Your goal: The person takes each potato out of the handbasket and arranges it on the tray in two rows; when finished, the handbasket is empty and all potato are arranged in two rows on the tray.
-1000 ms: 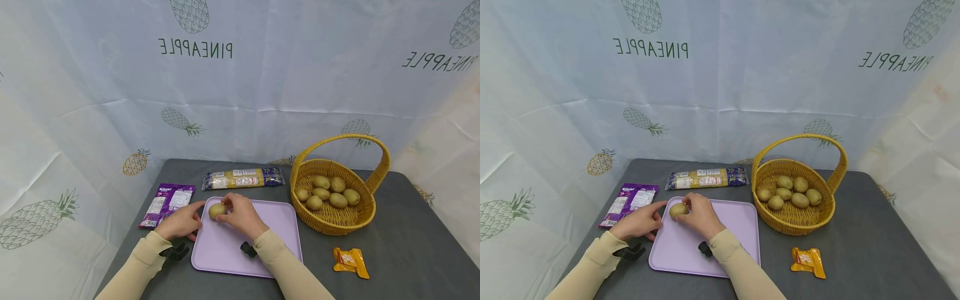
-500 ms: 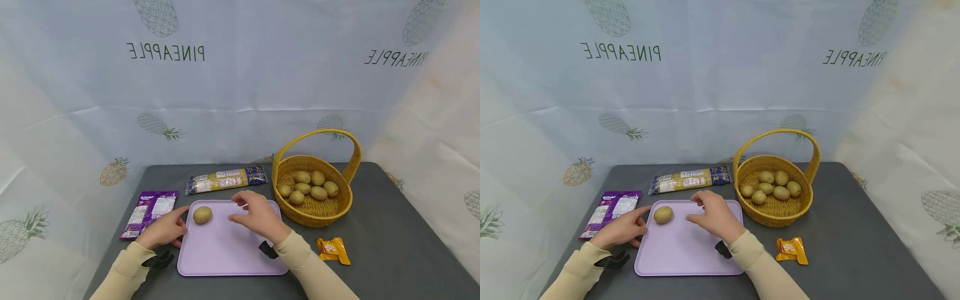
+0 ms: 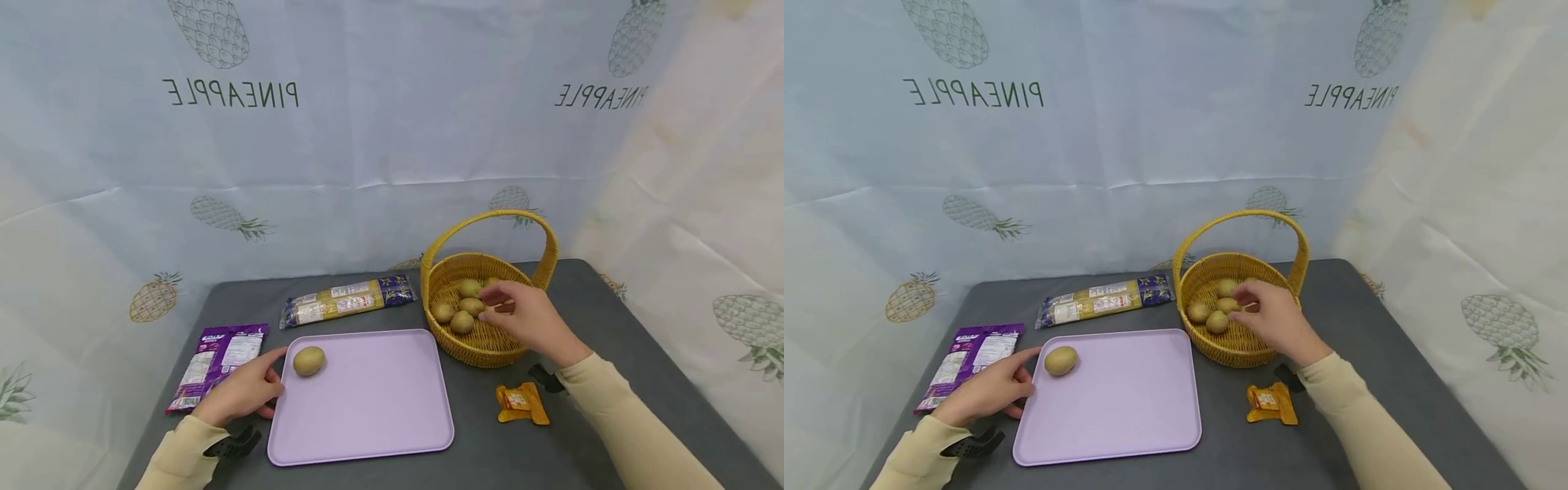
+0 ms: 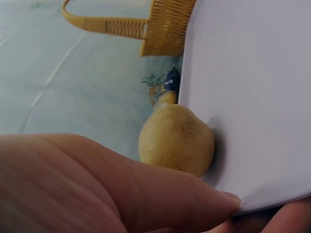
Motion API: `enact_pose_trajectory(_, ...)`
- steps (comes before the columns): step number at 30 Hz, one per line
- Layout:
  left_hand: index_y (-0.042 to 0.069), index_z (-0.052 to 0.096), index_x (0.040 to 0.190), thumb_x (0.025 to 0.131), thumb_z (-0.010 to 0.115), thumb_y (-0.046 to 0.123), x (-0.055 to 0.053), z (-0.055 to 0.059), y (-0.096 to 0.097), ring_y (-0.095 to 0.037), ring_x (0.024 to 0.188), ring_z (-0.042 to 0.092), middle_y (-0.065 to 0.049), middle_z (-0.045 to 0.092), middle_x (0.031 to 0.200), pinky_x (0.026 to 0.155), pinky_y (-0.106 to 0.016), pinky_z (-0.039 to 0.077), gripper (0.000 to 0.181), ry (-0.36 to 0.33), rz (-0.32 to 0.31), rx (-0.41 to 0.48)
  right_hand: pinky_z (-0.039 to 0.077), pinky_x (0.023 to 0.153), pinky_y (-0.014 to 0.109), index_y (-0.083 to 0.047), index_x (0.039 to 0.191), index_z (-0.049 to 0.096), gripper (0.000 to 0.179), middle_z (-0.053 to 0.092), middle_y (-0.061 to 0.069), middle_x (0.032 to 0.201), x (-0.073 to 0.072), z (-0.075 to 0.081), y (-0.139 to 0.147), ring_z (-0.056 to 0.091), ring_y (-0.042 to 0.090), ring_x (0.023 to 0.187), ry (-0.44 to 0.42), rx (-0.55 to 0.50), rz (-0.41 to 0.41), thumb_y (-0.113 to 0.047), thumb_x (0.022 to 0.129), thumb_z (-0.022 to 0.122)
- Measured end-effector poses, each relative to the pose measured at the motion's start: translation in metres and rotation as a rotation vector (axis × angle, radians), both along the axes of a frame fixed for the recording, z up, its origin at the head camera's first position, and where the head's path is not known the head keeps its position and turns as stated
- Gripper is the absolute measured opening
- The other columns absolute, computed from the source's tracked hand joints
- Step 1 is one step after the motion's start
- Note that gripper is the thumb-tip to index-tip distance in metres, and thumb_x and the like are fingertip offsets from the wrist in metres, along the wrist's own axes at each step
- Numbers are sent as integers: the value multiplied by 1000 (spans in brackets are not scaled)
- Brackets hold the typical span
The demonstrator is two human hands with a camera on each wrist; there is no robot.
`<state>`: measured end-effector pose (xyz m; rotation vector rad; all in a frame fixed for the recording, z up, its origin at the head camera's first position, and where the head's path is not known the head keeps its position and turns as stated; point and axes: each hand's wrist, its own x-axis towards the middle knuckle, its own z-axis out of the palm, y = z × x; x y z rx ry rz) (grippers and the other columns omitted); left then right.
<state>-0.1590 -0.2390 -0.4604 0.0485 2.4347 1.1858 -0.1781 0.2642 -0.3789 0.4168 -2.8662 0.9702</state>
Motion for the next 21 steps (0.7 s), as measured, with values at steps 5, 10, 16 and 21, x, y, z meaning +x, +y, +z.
enact_pose_trajectory(5, -4, 34, 165, 91, 70, -2, -1, 1, 0, -24, 74, 63, -14, 58, 94, 58, -40, 66, 82, -8, 9, -7, 61, 102, 55, -9, 138, 69, 39, 73, 18, 134, -32, 11, 31, 71, 37, 122, -80, 70, -10, -18, 101, 77)
enact_pose_trajectory(10, -5, 35, 164, 91, 70, -3, 2, 2, -1, -24, 73, 63, -14, 58, 94, 58, -41, 66, 82, -7, 15, -2, 56, 108, 60, -2, 148, 62, 50, 66, 23, 146, -64, 7, 41, 65, 43, 132, -159, 120, -27, -16, 102, 73)
enact_pose_trajectory(16, -4, 36, 164, 90, 70, -2, 3, 1, -1, -24, 73, 64, -14, 58, 94, 58, -40, 66, 82, -8, 20, -2, 52, 115, 61, 2, 152, 57, 56, 60, 26, 153, -89, -6, 44, 57, 46, 140, -249, 123, -62, -14, 101, 73)
enact_pose_trajectory(21, -2, 37, 164, 91, 71, -2, 0, 1, 1, -24, 76, 63, -14, 58, 95, 58, -40, 67, 81, -10, 26, -5, 51, 115, 62, 6, 151, 56, 57, 59, 31, 152, -96, -11, 42, 55, 50, 140, -286, 144, -106, -13, 101, 73)
